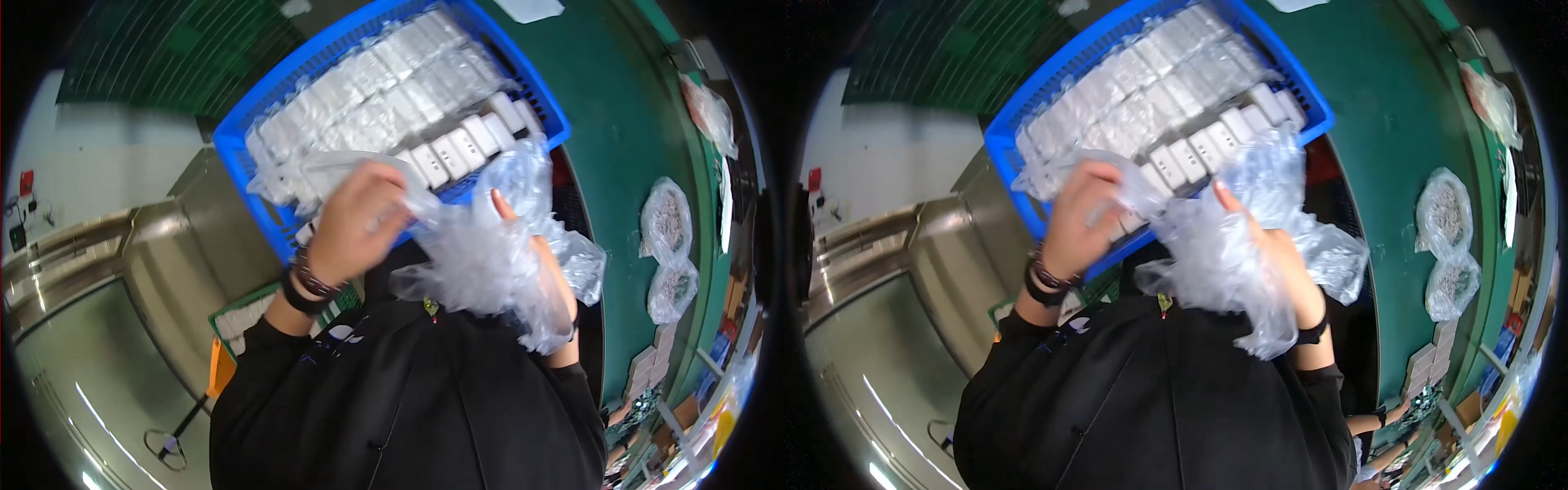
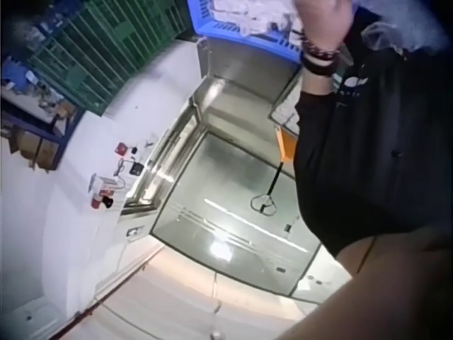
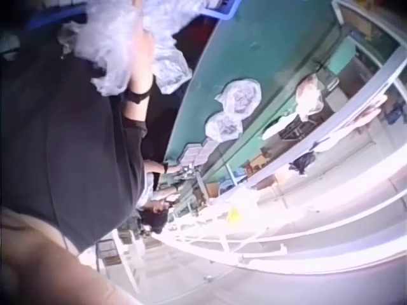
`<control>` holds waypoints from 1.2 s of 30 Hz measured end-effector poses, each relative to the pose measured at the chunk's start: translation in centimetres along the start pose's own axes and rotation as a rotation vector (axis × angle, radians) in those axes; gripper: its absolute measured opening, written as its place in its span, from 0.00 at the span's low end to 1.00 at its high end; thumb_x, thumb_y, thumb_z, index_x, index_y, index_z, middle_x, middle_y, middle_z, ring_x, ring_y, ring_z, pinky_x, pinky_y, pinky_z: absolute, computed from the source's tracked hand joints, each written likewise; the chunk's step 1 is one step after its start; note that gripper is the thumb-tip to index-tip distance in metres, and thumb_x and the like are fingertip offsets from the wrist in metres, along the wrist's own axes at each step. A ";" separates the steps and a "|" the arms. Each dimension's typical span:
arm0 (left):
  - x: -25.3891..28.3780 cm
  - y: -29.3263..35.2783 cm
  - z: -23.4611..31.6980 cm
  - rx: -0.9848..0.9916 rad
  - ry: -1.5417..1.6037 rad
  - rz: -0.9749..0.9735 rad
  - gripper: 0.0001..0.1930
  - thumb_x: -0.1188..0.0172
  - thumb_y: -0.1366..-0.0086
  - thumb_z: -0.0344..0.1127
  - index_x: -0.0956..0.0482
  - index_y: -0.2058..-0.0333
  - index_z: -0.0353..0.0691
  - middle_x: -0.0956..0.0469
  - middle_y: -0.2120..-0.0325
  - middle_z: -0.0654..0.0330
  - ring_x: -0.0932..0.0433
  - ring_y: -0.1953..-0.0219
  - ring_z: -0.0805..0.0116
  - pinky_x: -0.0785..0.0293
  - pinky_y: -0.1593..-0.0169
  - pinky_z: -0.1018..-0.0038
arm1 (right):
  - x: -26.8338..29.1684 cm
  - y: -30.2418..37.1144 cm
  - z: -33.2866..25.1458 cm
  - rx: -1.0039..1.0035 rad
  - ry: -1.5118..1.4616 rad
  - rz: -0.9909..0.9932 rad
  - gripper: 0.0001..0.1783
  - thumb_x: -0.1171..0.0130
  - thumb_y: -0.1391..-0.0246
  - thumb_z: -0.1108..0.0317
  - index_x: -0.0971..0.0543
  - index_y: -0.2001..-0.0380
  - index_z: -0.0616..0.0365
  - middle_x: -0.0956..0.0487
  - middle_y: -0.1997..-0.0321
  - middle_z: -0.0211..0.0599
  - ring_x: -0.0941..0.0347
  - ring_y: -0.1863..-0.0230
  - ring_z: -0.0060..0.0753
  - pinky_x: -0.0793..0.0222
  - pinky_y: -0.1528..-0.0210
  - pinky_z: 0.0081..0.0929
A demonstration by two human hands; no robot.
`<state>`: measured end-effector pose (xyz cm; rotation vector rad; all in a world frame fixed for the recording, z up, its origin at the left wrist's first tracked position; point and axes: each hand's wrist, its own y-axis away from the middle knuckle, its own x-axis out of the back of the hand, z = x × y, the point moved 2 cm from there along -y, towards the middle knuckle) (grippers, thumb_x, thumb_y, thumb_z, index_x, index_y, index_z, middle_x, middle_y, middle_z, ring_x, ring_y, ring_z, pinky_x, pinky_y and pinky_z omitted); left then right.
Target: The person places white plastic housings onto a table, inserts small white components into them, and then packs the housings into plastic bags before placing them into a blue bin.
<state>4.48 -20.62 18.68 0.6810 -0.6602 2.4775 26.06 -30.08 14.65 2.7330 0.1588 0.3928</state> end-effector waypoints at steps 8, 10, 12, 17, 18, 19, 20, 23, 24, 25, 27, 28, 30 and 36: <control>-16.8 -11.8 13.2 -0.527 -0.033 -0.251 0.10 0.42 0.53 0.28 0.28 0.69 0.41 0.30 0.62 0.56 0.30 0.61 0.60 0.35 0.59 0.71 | 17.9 7.4 8.1 0.125 -0.155 0.183 0.22 0.51 0.52 0.68 0.34 0.51 0.58 0.26 0.68 0.35 0.30 0.70 0.31 0.34 0.64 0.24; -19.4 -16.1 14.0 -0.413 -0.104 -0.036 0.12 0.44 0.50 0.27 0.28 0.64 0.39 0.31 0.59 0.55 0.32 0.59 0.61 0.37 0.56 0.71 | 23.2 10.0 10.7 0.116 -0.165 0.247 0.22 0.51 0.52 0.68 0.34 0.51 0.59 0.27 0.66 0.36 0.30 0.69 0.31 0.34 0.63 0.25; -23.1 -21.5 14.7 -0.245 0.124 0.027 0.19 0.47 0.49 0.25 0.32 0.56 0.37 0.32 0.56 0.55 0.33 0.55 0.64 0.37 0.54 0.73 | 28.1 12.5 13.9 0.114 -0.178 0.296 0.22 0.52 0.51 0.68 0.35 0.51 0.59 0.27 0.65 0.37 0.31 0.67 0.32 0.34 0.62 0.25; -37.3 -29.7 21.4 -0.186 0.610 -0.473 0.23 0.47 0.43 0.31 0.41 0.50 0.34 0.37 0.51 0.53 0.36 0.52 0.68 0.41 0.49 0.72 | 41.6 23.3 19.9 0.115 -0.386 0.518 0.22 0.52 0.50 0.68 0.36 0.51 0.60 0.29 0.61 0.38 0.32 0.63 0.33 0.35 0.59 0.27; -40.0 -31.1 22.8 -0.197 0.622 -0.493 0.23 0.47 0.43 0.31 0.41 0.50 0.34 0.37 0.51 0.53 0.36 0.52 0.68 0.41 0.49 0.72 | 44.1 26.4 20.9 0.133 -0.471 0.595 0.22 0.52 0.50 0.68 0.36 0.50 0.60 0.29 0.60 0.39 0.32 0.62 0.33 0.35 0.58 0.27; -42.4 -32.3 24.4 -0.145 0.685 -0.573 0.22 0.46 0.43 0.33 0.40 0.50 0.34 0.35 0.53 0.55 0.34 0.54 0.69 0.39 0.50 0.73 | 46.2 29.1 21.8 0.175 -0.567 0.666 0.22 0.52 0.50 0.68 0.36 0.50 0.61 0.30 0.59 0.39 0.32 0.61 0.34 0.36 0.57 0.27; -44.7 -33.5 25.7 -0.090 0.746 -0.653 0.22 0.46 0.43 0.35 0.39 0.51 0.34 0.33 0.56 0.57 0.32 0.56 0.69 0.38 0.52 0.74 | 48.1 31.5 22.7 0.225 -0.672 0.731 0.22 0.52 0.50 0.68 0.36 0.50 0.61 0.30 0.58 0.40 0.33 0.60 0.34 0.36 0.57 0.28; -50.1 -36.2 28.9 -0.004 0.784 -0.819 0.19 0.47 0.42 0.35 0.37 0.53 0.35 0.31 0.60 0.60 0.30 0.60 0.71 0.35 0.56 0.76 | 51.7 34.9 25.3 0.339 -0.929 0.823 0.22 0.53 0.49 0.68 0.37 0.50 0.61 0.31 0.56 0.41 0.33 0.57 0.35 0.36 0.55 0.28; -51.7 -36.9 29.7 0.036 0.757 -0.890 0.17 0.48 0.41 0.35 0.36 0.55 0.35 0.30 0.63 0.61 0.29 0.63 0.73 0.33 0.58 0.77 | 52.3 34.9 26.3 0.328 -0.996 0.832 0.22 0.53 0.49 0.68 0.37 0.50 0.62 0.31 0.55 0.41 0.34 0.56 0.35 0.36 0.54 0.29; -53.5 -37.5 30.6 0.071 0.729 -0.968 0.14 0.50 0.40 0.34 0.35 0.57 0.35 0.29 0.65 0.62 0.29 0.65 0.74 0.32 0.60 0.78 | 52.7 33.9 27.1 0.297 -1.050 0.835 0.22 0.53 0.49 0.68 0.37 0.50 0.62 0.32 0.54 0.41 0.34 0.56 0.35 0.37 0.54 0.29; -57.6 -37.4 32.2 0.190 0.928 -0.980 0.12 0.50 0.40 0.35 0.34 0.60 0.36 0.30 0.69 0.64 0.30 0.69 0.75 0.33 0.64 0.79 | 52.9 29.9 28.7 0.194 -1.100 0.809 0.22 0.53 0.49 0.68 0.38 0.50 0.62 0.32 0.52 0.42 0.34 0.54 0.36 0.37 0.52 0.30; -59.5 -37.2 32.8 0.325 1.123 -0.961 0.10 0.51 0.39 0.36 0.33 0.63 0.37 0.31 0.74 0.65 0.31 0.72 0.77 0.34 0.67 0.80 | 53.2 27.6 29.3 0.154 -1.064 0.776 0.22 0.53 0.49 0.68 0.38 0.50 0.62 0.33 0.51 0.43 0.35 0.53 0.36 0.37 0.52 0.30; -61.5 -37.5 33.1 0.462 1.307 -0.949 0.09 0.51 0.39 0.38 0.32 0.66 0.38 0.33 0.78 0.67 0.32 0.76 0.78 0.34 0.71 0.81 | 54.4 26.6 30.5 0.108 -0.852 0.718 0.22 0.54 0.48 0.68 0.39 0.49 0.62 0.33 0.50 0.43 0.35 0.52 0.36 0.37 0.51 0.30; -59.1 -44.1 34.2 0.242 1.239 -0.079 0.08 0.49 0.41 0.36 0.34 0.76 0.42 0.37 0.83 0.69 0.38 0.84 0.78 0.40 0.80 0.82 | 54.8 29.0 34.9 0.090 -0.979 0.831 0.23 0.59 0.46 0.66 0.42 0.47 0.62 0.33 0.51 0.42 0.34 0.52 0.35 0.37 0.52 0.26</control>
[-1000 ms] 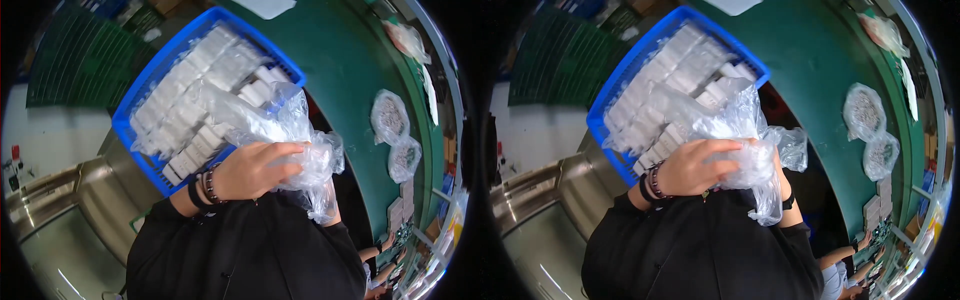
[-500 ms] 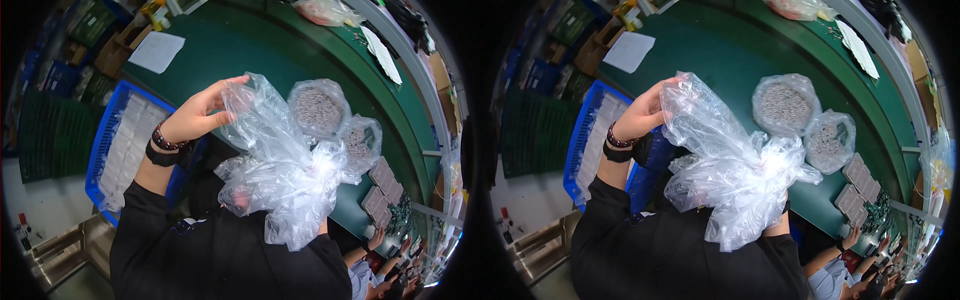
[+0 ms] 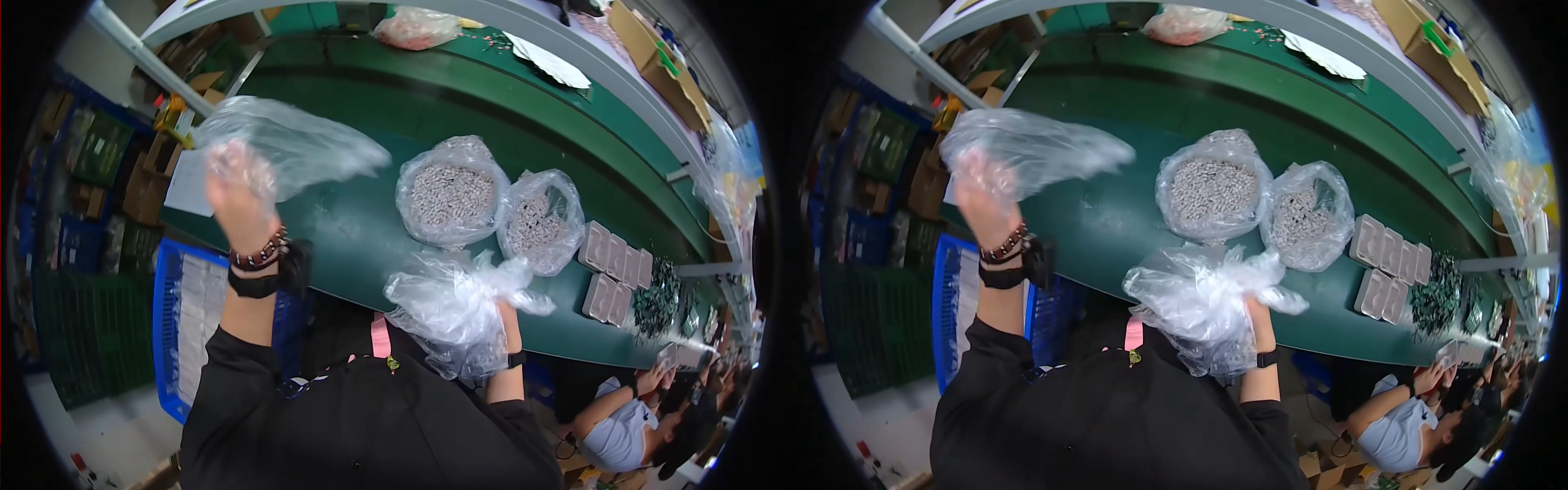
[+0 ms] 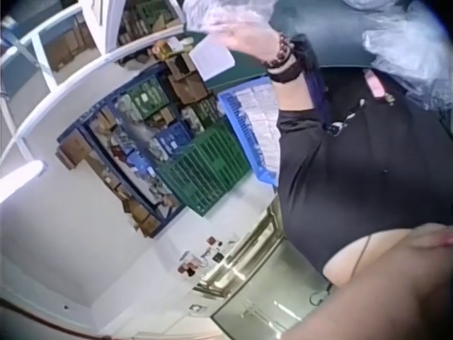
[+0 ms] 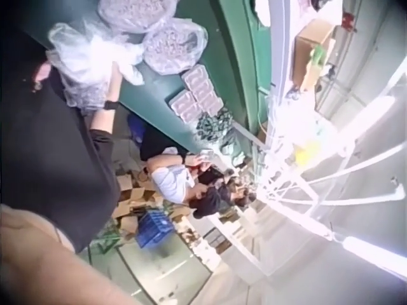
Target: The person places white plastic housings onto a table, inserts small white components into them, and then packs the housings into plastic bags before placing them into a blue bin.
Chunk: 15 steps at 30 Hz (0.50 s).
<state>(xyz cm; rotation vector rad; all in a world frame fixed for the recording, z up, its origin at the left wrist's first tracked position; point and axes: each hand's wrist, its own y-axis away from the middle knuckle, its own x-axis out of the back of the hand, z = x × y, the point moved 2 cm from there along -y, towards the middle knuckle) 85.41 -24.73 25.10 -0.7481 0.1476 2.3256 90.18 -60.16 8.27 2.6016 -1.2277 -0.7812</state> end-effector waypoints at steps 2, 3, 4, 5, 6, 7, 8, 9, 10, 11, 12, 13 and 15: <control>-1.2 0.6 0.9 -0.509 -0.682 -0.075 0.08 0.46 0.43 0.36 0.33 0.76 0.41 0.37 0.85 0.67 0.37 0.85 0.78 0.41 0.81 0.82 | 0.8 0.0 1.0 -0.044 -0.444 0.143 0.23 0.61 0.45 0.65 0.42 0.47 0.62 0.32 0.52 0.41 0.34 0.53 0.35 0.36 0.53 0.24; -1.9 1.0 1.0 -0.774 -1.013 -0.109 0.08 0.45 0.44 0.36 0.32 0.76 0.40 0.37 0.86 0.67 0.37 0.86 0.77 0.41 0.81 0.81 | 0.5 -0.2 1.4 0.095 0.061 -0.060 0.24 0.58 0.47 0.64 0.42 0.47 0.62 0.30 0.55 0.38 0.32 0.55 0.33 0.36 0.54 0.24; -2.0 1.1 -0.3 -0.601 -1.098 -0.255 0.07 0.43 0.46 0.35 0.31 0.76 0.40 0.37 0.87 0.65 0.36 0.86 0.77 0.41 0.81 0.81 | -2.3 -0.4 -0.2 0.083 0.460 -0.186 0.24 0.56 0.48 0.64 0.42 0.48 0.62 0.29 0.57 0.37 0.31 0.58 0.32 0.35 0.56 0.23; -2.1 1.6 -1.7 -0.428 -1.181 -0.391 0.07 0.42 0.48 0.34 0.30 0.75 0.39 0.37 0.89 0.63 0.36 0.86 0.77 0.41 0.81 0.80 | -5.3 -0.6 -2.0 0.133 0.854 -0.333 0.25 0.54 0.49 0.63 0.41 0.49 0.62 0.28 0.60 0.35 0.30 0.60 0.30 0.35 0.58 0.22; -1.7 2.2 -3.0 -0.321 -1.249 -0.439 0.06 0.42 0.49 0.33 0.29 0.74 0.39 0.36 0.88 0.62 0.34 0.85 0.76 0.40 0.80 0.80 | -9.7 -0.5 -5.6 0.087 0.799 -0.408 0.25 0.52 0.50 0.63 0.41 0.49 0.60 0.27 0.61 0.36 0.29 0.62 0.30 0.34 0.60 0.23; -1.4 2.6 -4.3 -0.217 -1.315 -0.494 0.06 0.42 0.50 0.32 0.28 0.73 0.39 0.34 0.88 0.60 0.33 0.85 0.76 0.40 0.79 0.80 | -13.9 -0.2 -9.1 0.037 0.746 -0.470 0.25 0.51 0.51 0.63 0.41 0.50 0.59 0.27 0.63 0.36 0.28 0.63 0.30 0.33 0.61 0.24; -1.4 3.0 -5.5 -0.225 -1.296 -0.513 0.06 0.42 0.50 0.32 0.28 0.73 0.39 0.34 0.88 0.60 0.33 0.85 0.76 0.40 0.79 0.80 | -15.1 -0.4 -9.7 0.038 0.558 -0.479 0.25 0.50 0.51 0.64 0.41 0.50 0.58 0.27 0.63 0.37 0.28 0.64 0.31 0.33 0.61 0.26; -1.1 3.5 -6.0 -0.180 -1.166 -0.547 0.06 0.43 0.48 0.33 0.27 0.72 0.38 0.31 0.86 0.61 0.32 0.84 0.76 0.38 0.78 0.80 | -16.5 -0.7 -10.3 0.040 0.364 -0.517 0.25 0.50 0.52 0.64 0.41 0.50 0.56 0.26 0.64 0.39 0.27 0.64 0.32 0.32 0.61 0.27; -1.2 3.9 -6.2 -0.135 -1.033 -0.580 0.06 0.45 0.45 0.33 0.27 0.71 0.37 0.28 0.84 0.61 0.30 0.82 0.76 0.37 0.77 0.80 | -17.1 -1.7 -10.0 0.267 0.528 -0.477 0.24 0.50 0.53 0.64 0.39 0.51 0.56 0.26 0.65 0.40 0.27 0.66 0.35 0.32 0.64 0.28; -1.8 4.3 -5.9 -0.141 -1.023 -0.593 0.06 0.45 0.45 0.33 0.27 0.71 0.37 0.28 0.84 0.61 0.30 0.82 0.76 0.37 0.77 0.80 | -17.4 -2.5 -9.5 0.491 0.693 -0.417 0.24 0.49 0.54 0.65 0.38 0.52 0.56 0.26 0.66 0.41 0.27 0.67 0.38 0.32 0.66 0.29; -2.2 4.5 -5.5 0.079 -0.791 -0.554 0.07 0.45 0.44 0.34 0.27 0.71 0.36 0.28 0.83 0.62 0.31 0.80 0.78 0.36 0.76 0.81 | -17.6 -2.7 -9.5 0.715 0.856 -0.352 0.23 0.49 0.55 0.66 0.36 0.53 0.56 0.26 0.67 0.43 0.26 0.69 0.41 0.32 0.68 0.29; -2.5 4.7 -5.0 0.292 -0.558 -0.504 0.08 0.45 0.43 0.35 0.27 0.70 0.36 0.28 0.81 0.63 0.32 0.78 0.80 0.36 0.74 0.82 | -17.8 -3.0 -9.5 0.721 0.861 -0.347 0.23 0.49 0.55 0.66 0.36 0.53 0.56 0.26 0.67 0.43 0.26 0.69 0.41 0.32 0.68 0.29; -2.2 4.9 -4.4 0.492 -0.317 -0.451 0.09 0.45 0.42 0.36 0.26 0.70 0.35 0.27 0.79 0.64 0.32 0.75 0.83 0.35 0.73 0.83 | -17.7 -3.6 -9.7 0.595 0.769 -0.019 0.19 0.48 0.57 0.66 0.32 0.58 0.56 0.26 0.68 0.42 0.27 0.70 0.46 0.32 0.71 0.32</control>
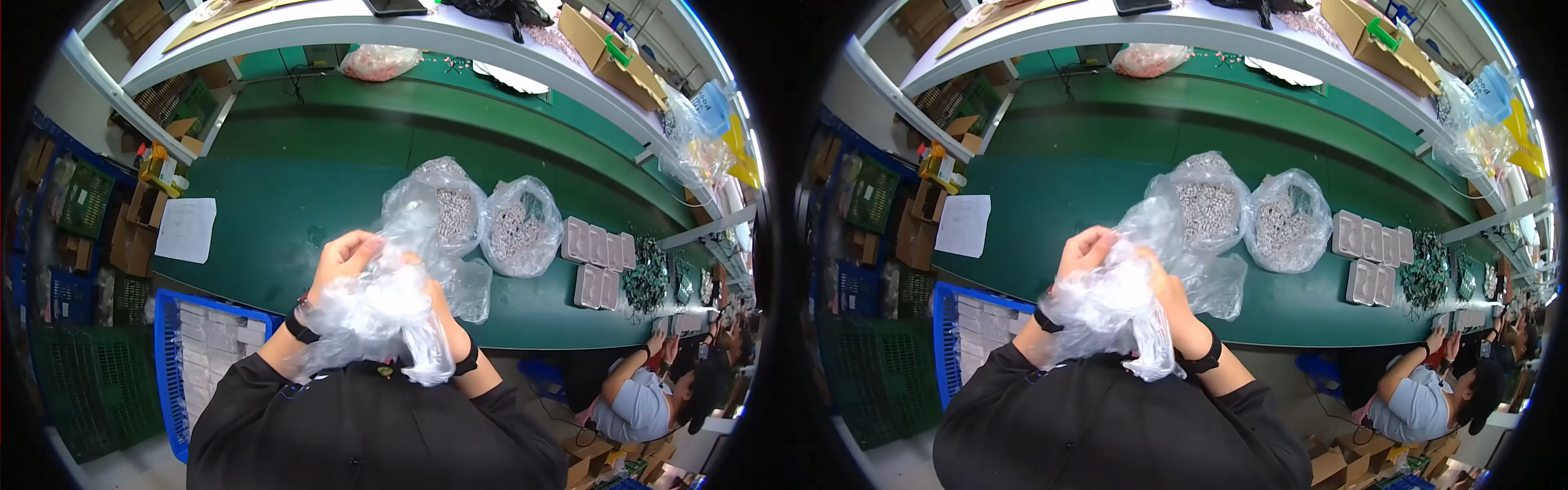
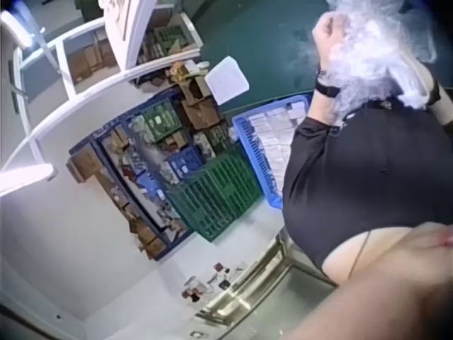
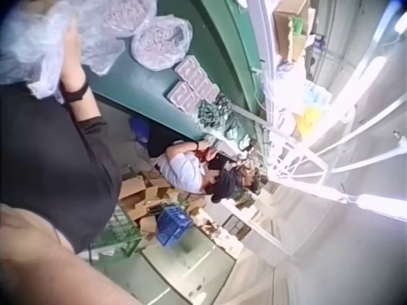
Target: The person places white plastic housings onto a table, inserts small white components into them, and then packs the housings into plastic bags before placing them into a blue bin.
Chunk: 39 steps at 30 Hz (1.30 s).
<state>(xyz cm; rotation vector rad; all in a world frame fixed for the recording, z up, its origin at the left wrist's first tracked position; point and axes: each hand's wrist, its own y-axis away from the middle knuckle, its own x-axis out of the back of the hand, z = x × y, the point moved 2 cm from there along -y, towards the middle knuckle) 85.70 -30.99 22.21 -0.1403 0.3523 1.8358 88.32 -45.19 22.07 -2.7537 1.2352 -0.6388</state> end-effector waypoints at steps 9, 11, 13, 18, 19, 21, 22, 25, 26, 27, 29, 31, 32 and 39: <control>3.2 1.1 4.5 -0.120 0.502 -0.331 0.14 0.52 0.38 0.37 0.26 0.63 0.32 0.37 0.87 0.71 0.45 0.87 0.84 0.48 0.81 0.85 | 0.4 -1.0 5.0 -0.072 0.747 -0.221 0.19 0.46 0.61 0.63 0.27 0.61 0.51 0.25 0.67 0.40 0.28 0.69 0.47 0.31 0.71 0.33; 4.3 0.2 5.2 -0.149 0.625 -0.228 0.14 0.52 0.38 0.38 0.26 0.63 0.32 0.39 0.88 0.72 0.48 0.88 0.85 0.52 0.82 0.86 | 1.4 -0.1 4.6 -0.027 0.625 -0.159 0.19 0.46 0.61 0.61 0.28 0.61 0.51 0.24 0.69 0.39 0.27 0.72 0.44 0.32 0.74 0.34; 5.5 -0.4 5.2 -0.154 0.275 -0.104 0.14 0.53 0.37 0.38 0.25 0.63 0.33 0.38 0.87 0.71 0.47 0.87 0.85 0.51 0.81 0.86 | 1.7 0.7 2.4 0.010 0.500 -0.093 0.19 0.46 0.60 0.59 0.29 0.62 0.51 0.24 0.72 0.38 0.27 0.74 0.41 0.32 0.77 0.35; 3.8 -0.5 4.7 -0.467 -0.257 -0.247 0.14 0.53 0.37 0.39 0.26 0.64 0.33 0.41 0.87 0.71 0.46 0.86 0.83 0.51 0.81 0.84 | 1.8 -0.3 -5.9 0.062 0.460 -0.062 0.20 0.48 0.59 0.60 0.31 0.59 0.50 0.24 0.76 0.38 0.27 0.78 0.42 0.34 0.80 0.36; 3.2 -0.2 4.7 -0.531 -0.326 -0.290 0.14 0.53 0.37 0.39 0.27 0.64 0.33 0.42 0.87 0.71 0.47 0.86 0.83 0.51 0.81 0.83 | 1.6 -0.9 -6.4 0.047 0.537 -0.097 0.20 0.49 0.58 0.60 0.31 0.58 0.50 0.24 0.77 0.39 0.27 0.78 0.43 0.34 0.80 0.37; 2.1 0.4 4.7 -0.335 -0.125 -0.283 0.13 0.54 0.37 0.38 0.26 0.66 0.34 0.38 0.85 0.70 0.44 0.83 0.83 0.48 0.79 0.84 | 0.3 -2.4 -3.2 -0.020 0.686 -0.178 0.18 0.50 0.57 0.61 0.31 0.59 0.50 0.24 0.78 0.39 0.27 0.79 0.44 0.34 0.80 0.37; 2.0 0.5 4.6 -0.235 -0.029 -0.269 0.13 0.55 0.37 0.38 0.26 0.67 0.34 0.37 0.84 0.69 0.43 0.82 0.83 0.46 0.77 0.84 | -0.5 -2.8 -1.2 -0.074 0.826 -0.284 0.17 0.51 0.56 0.61 0.31 0.60 0.51 0.24 0.79 0.38 0.28 0.80 0.44 0.34 0.80 0.37; 3.7 -0.7 4.5 -0.186 0.322 -0.189 0.12 0.55 0.37 0.38 0.27 0.69 0.35 0.37 0.84 0.69 0.44 0.83 0.82 0.46 0.78 0.83 | -1.5 -1.0 1.6 -0.115 0.829 -0.236 0.16 0.51 0.56 0.57 0.31 0.64 0.51 0.24 0.78 0.39 0.27 0.78 0.45 0.34 0.78 0.38; 4.3 -0.9 4.3 -0.160 0.497 -0.131 0.12 0.55 0.37 0.38 0.28 0.71 0.36 0.38 0.84 0.69 0.45 0.84 0.81 0.46 0.78 0.82 | -1.7 -0.4 2.0 -0.129 0.824 -0.225 0.15 0.51 0.56 0.56 0.32 0.65 0.51 0.24 0.78 0.39 0.27 0.77 0.45 0.34 0.77 0.38; 4.5 -1.1 4.2 -0.159 0.495 -0.125 0.12 0.55 0.37 0.38 0.28 0.71 0.36 0.38 0.84 0.69 0.45 0.84 0.81 0.46 0.78 0.82 | -1.6 -0.1 2.4 -0.128 0.819 -0.230 0.15 0.51 0.56 0.56 0.32 0.65 0.51 0.24 0.78 0.39 0.27 0.77 0.45 0.34 0.77 0.38; 5.0 -1.6 3.9 -0.123 0.399 -0.064 0.11 0.55 0.37 0.38 0.29 0.73 0.39 0.39 0.84 0.69 0.45 0.84 0.81 0.46 0.78 0.83 | -0.9 -0.1 2.8 -0.135 0.790 -0.236 0.14 0.50 0.56 0.56 0.31 0.67 0.51 0.24 0.77 0.39 0.27 0.76 0.45 0.34 0.77 0.39; 5.6 -1.8 3.6 -0.100 0.349 -0.030 0.11 0.56 0.37 0.38 0.30 0.74 0.40 0.39 0.84 0.69 0.45 0.84 0.80 0.47 0.79 0.83 | -0.4 0.3 3.1 -0.141 0.771 -0.242 0.14 0.50 0.56 0.57 0.30 0.67 0.51 0.24 0.77 0.39 0.27 0.76 0.44 0.34 0.76 0.39; 5.8 -1.8 3.3 0.027 0.513 -0.120 0.11 0.56 0.36 0.38 0.31 0.75 0.41 0.39 0.85 0.69 0.45 0.85 0.81 0.47 0.79 0.83 | -0.3 0.5 3.1 -0.124 0.744 -0.260 0.15 0.50 0.56 0.57 0.30 0.66 0.51 0.24 0.76 0.40 0.27 0.75 0.44 0.34 0.75 0.38; 6.8 -2.3 3.7 0.027 0.503 -0.127 0.11 0.60 0.35 0.39 0.34 0.75 0.44 0.36 0.83 0.67 0.46 0.85 0.82 0.48 0.80 0.84 | 4.2 3.0 5.8 -0.262 0.137 -0.152 0.25 0.49 0.56 0.55 0.31 0.52 0.51 0.23 0.70 0.34 0.26 0.71 0.32 0.32 0.69 0.28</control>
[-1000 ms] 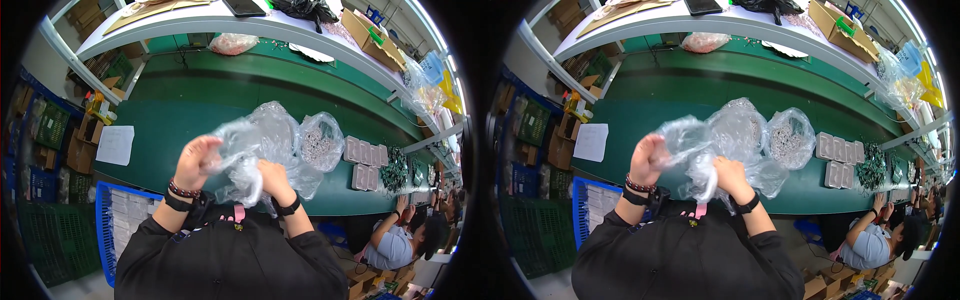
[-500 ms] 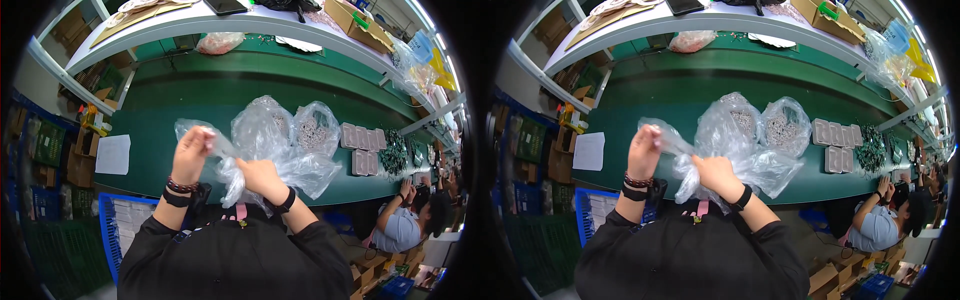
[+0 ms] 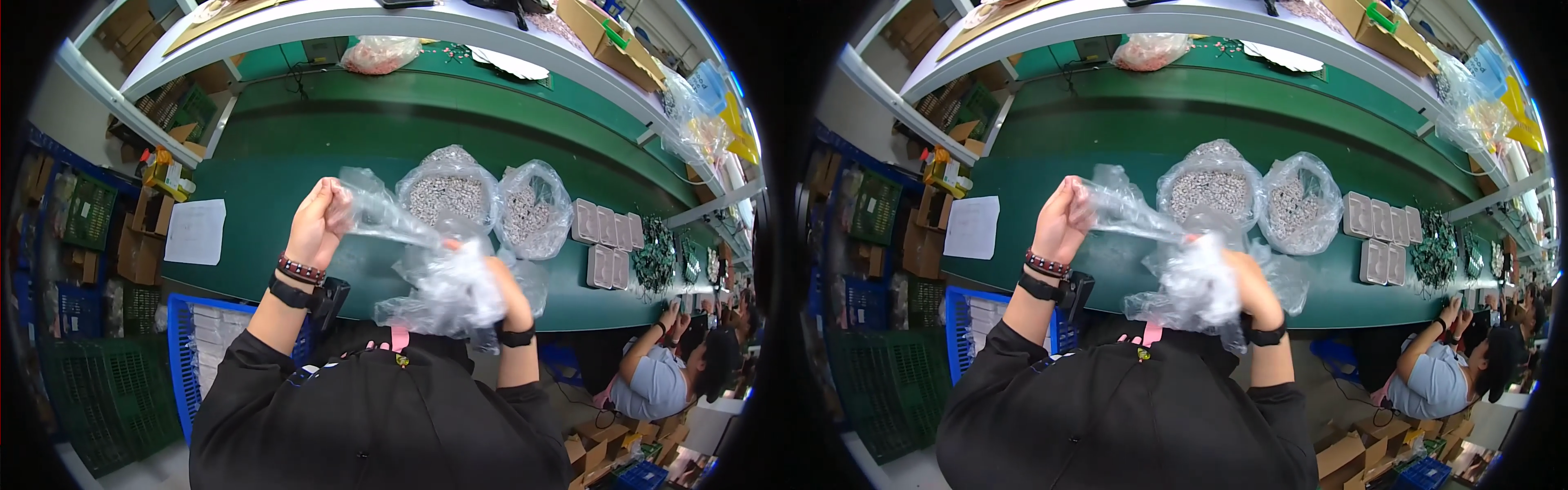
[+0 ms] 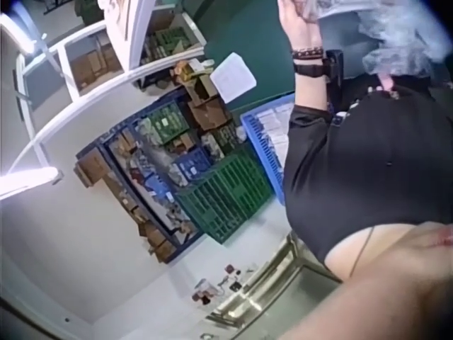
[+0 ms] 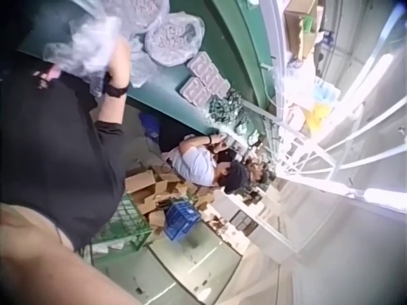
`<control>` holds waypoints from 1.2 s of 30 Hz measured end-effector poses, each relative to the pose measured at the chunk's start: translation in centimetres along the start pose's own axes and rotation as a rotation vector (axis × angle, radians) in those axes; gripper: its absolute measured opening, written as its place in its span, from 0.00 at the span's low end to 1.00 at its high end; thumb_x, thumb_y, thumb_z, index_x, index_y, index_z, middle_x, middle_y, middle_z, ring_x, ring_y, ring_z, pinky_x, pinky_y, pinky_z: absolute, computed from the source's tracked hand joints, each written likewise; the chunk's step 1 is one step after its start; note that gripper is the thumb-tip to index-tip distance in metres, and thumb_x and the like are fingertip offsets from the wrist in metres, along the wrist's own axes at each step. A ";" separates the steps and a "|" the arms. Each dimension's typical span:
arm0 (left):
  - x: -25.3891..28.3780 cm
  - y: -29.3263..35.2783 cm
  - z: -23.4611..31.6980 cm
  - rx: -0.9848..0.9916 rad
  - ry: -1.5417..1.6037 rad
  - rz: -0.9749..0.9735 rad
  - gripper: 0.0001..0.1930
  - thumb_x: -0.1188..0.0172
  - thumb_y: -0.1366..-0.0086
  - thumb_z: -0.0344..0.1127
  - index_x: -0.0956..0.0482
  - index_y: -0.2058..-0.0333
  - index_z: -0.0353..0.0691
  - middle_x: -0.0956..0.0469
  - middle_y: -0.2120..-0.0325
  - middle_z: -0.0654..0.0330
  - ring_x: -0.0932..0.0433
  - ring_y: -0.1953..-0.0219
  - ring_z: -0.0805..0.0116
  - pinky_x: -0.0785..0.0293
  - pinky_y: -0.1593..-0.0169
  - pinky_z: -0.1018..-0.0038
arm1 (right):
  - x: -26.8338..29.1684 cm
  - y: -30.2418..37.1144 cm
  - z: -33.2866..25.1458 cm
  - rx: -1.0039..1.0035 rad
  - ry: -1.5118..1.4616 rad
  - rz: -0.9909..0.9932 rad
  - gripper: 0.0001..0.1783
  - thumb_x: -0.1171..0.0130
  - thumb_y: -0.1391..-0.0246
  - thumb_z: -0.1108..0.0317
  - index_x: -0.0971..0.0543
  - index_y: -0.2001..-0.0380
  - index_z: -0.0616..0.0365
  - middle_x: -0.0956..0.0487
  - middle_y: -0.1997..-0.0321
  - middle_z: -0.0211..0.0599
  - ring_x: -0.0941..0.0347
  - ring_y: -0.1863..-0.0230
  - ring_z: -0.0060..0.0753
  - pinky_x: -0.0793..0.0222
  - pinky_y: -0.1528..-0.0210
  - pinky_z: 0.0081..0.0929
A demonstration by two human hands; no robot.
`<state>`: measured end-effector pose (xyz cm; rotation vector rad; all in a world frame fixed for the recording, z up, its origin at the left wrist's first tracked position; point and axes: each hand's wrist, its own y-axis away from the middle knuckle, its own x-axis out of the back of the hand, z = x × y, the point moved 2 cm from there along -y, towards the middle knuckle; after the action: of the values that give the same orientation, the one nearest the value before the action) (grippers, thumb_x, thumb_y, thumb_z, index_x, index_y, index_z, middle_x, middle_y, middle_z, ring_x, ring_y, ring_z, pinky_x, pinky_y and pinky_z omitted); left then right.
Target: The person places white plastic housings onto a table, inserts small white components into them, and then packs the housings into plastic bags before placing them into a blue bin.
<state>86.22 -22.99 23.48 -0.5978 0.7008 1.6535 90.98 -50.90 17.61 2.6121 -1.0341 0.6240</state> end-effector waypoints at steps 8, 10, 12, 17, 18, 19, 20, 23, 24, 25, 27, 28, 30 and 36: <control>-3.5 -0.4 0.9 -0.232 -0.514 -0.205 0.10 0.61 0.34 0.40 0.37 0.72 0.43 0.29 0.72 0.63 0.42 0.82 0.81 0.41 0.76 0.83 | -0.4 0.8 -9.1 0.002 -1.408 -0.249 0.30 0.45 0.55 0.52 0.34 0.54 0.62 0.29 0.65 0.36 0.32 0.66 0.27 0.32 0.64 0.23; -7.9 1.6 0.5 -0.106 -0.497 -0.640 0.09 0.59 0.35 0.39 0.37 0.72 0.42 0.31 0.70 0.63 0.34 0.73 0.79 0.37 0.67 0.80 | -0.4 -0.3 -11.0 -0.012 -1.454 -0.279 0.32 0.45 0.55 0.50 0.35 0.52 0.63 0.30 0.64 0.36 0.32 0.65 0.26 0.33 0.63 0.22; -8.3 2.3 -0.2 0.002 -0.507 -0.711 0.08 0.57 0.36 0.38 0.37 0.72 0.41 0.32 0.69 0.64 0.33 0.68 0.78 0.37 0.63 0.79 | -0.3 -1.2 -12.5 -0.027 -1.468 -0.189 0.33 0.44 0.55 0.50 0.35 0.52 0.63 0.30 0.65 0.36 0.33 0.65 0.26 0.33 0.63 0.21; -7.6 4.2 -3.7 0.203 -0.392 -0.821 0.08 0.53 0.38 0.38 0.35 0.70 0.40 0.32 0.70 0.64 0.31 0.59 0.72 0.38 0.54 0.75 | -0.2 -2.5 -10.4 0.076 -1.414 -0.001 0.30 0.46 0.55 0.53 0.36 0.52 0.62 0.30 0.63 0.36 0.33 0.63 0.27 0.34 0.61 0.22; -7.7 4.5 -4.4 0.160 -0.432 -0.686 0.08 0.53 0.38 0.37 0.34 0.70 0.39 0.32 0.70 0.65 0.32 0.60 0.74 0.37 0.56 0.76 | -0.2 -1.9 -9.4 0.080 -1.396 0.081 0.30 0.46 0.55 0.54 0.36 0.52 0.62 0.30 0.62 0.36 0.33 0.62 0.27 0.34 0.60 0.23; -7.3 4.9 -4.9 0.108 -0.483 -0.522 0.08 0.54 0.38 0.37 0.34 0.70 0.38 0.32 0.71 0.66 0.32 0.60 0.75 0.37 0.59 0.77 | -0.6 -1.9 -8.3 0.088 -1.393 0.120 0.30 0.46 0.54 0.54 0.36 0.52 0.62 0.30 0.62 0.37 0.33 0.62 0.27 0.35 0.60 0.23; -7.2 4.9 -5.6 0.087 -0.496 -0.413 0.08 0.54 0.38 0.36 0.34 0.70 0.38 0.31 0.71 0.65 0.32 0.61 0.74 0.36 0.60 0.77 | -0.5 -1.6 -7.4 0.095 -1.378 0.180 0.29 0.47 0.54 0.55 0.36 0.52 0.61 0.30 0.62 0.37 0.33 0.62 0.28 0.35 0.59 0.23; -7.0 3.9 -6.2 -0.049 -0.523 -0.408 0.07 0.52 0.39 0.35 0.33 0.71 0.39 0.29 0.71 0.62 0.29 0.64 0.71 0.34 0.63 0.76 | -0.4 -2.1 -6.4 0.129 -1.344 0.287 0.28 0.47 0.54 0.57 0.36 0.52 0.61 0.30 0.61 0.37 0.34 0.60 0.28 0.36 0.58 0.25; -6.9 3.1 -5.9 -0.090 -0.538 -0.486 0.06 0.52 0.40 0.35 0.33 0.71 0.39 0.29 0.71 0.61 0.29 0.65 0.70 0.33 0.64 0.75 | -0.4 -2.7 -6.4 0.148 -1.336 0.296 0.27 0.48 0.54 0.58 0.36 0.52 0.61 0.30 0.60 0.37 0.34 0.60 0.28 0.36 0.57 0.25; -7.1 2.3 -5.7 -0.127 -0.561 -0.604 0.06 0.51 0.40 0.35 0.33 0.71 0.39 0.28 0.71 0.60 0.28 0.66 0.69 0.33 0.65 0.75 | -0.3 -3.6 -6.6 0.170 -1.324 0.293 0.27 0.48 0.54 0.58 0.36 0.51 0.61 0.30 0.60 0.37 0.34 0.59 0.29 0.36 0.57 0.25; -8.3 1.8 -6.3 -0.141 -0.679 -0.784 0.05 0.50 0.41 0.34 0.32 0.71 0.39 0.27 0.70 0.59 0.26 0.68 0.67 0.31 0.67 0.74 | -0.6 -5.3 -7.4 0.217 -1.309 0.265 0.26 0.49 0.53 0.60 0.36 0.51 0.60 0.30 0.59 0.37 0.34 0.59 0.29 0.37 0.56 0.26; -9.2 2.0 -7.0 -0.115 -0.793 -0.838 0.06 0.49 0.42 0.35 0.32 0.72 0.39 0.28 0.69 0.58 0.26 0.69 0.66 0.31 0.67 0.74 | -0.3 -5.9 -7.5 0.234 -1.301 0.258 0.26 0.49 0.53 0.60 0.36 0.51 0.60 0.30 0.59 0.38 0.34 0.58 0.29 0.37 0.55 0.26; -11.1 2.4 -8.6 -0.056 -1.140 -1.008 0.08 0.46 0.45 0.36 0.33 0.73 0.40 0.29 0.66 0.57 0.27 0.71 0.63 0.31 0.70 0.73 | -0.2 -6.6 -6.8 0.245 -1.254 0.265 0.25 0.49 0.53 0.62 0.36 0.51 0.60 0.31 0.58 0.38 0.35 0.57 0.30 0.38 0.55 0.27; -7.3 0.9 -5.9 -0.742 -1.717 -0.615 0.11 0.42 0.56 0.31 0.34 0.73 0.41 0.32 0.74 0.57 0.30 0.79 0.57 0.32 0.76 0.71 | 0.2 -6.7 -2.2 0.231 -0.676 0.427 0.23 0.51 0.52 0.66 0.37 0.51 0.59 0.31 0.56 0.38 0.35 0.55 0.31 0.40 0.52 0.29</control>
<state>86.72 -32.32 24.82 0.2532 -1.2457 1.1848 95.18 -45.43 19.06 2.8894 -1.8397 -0.1100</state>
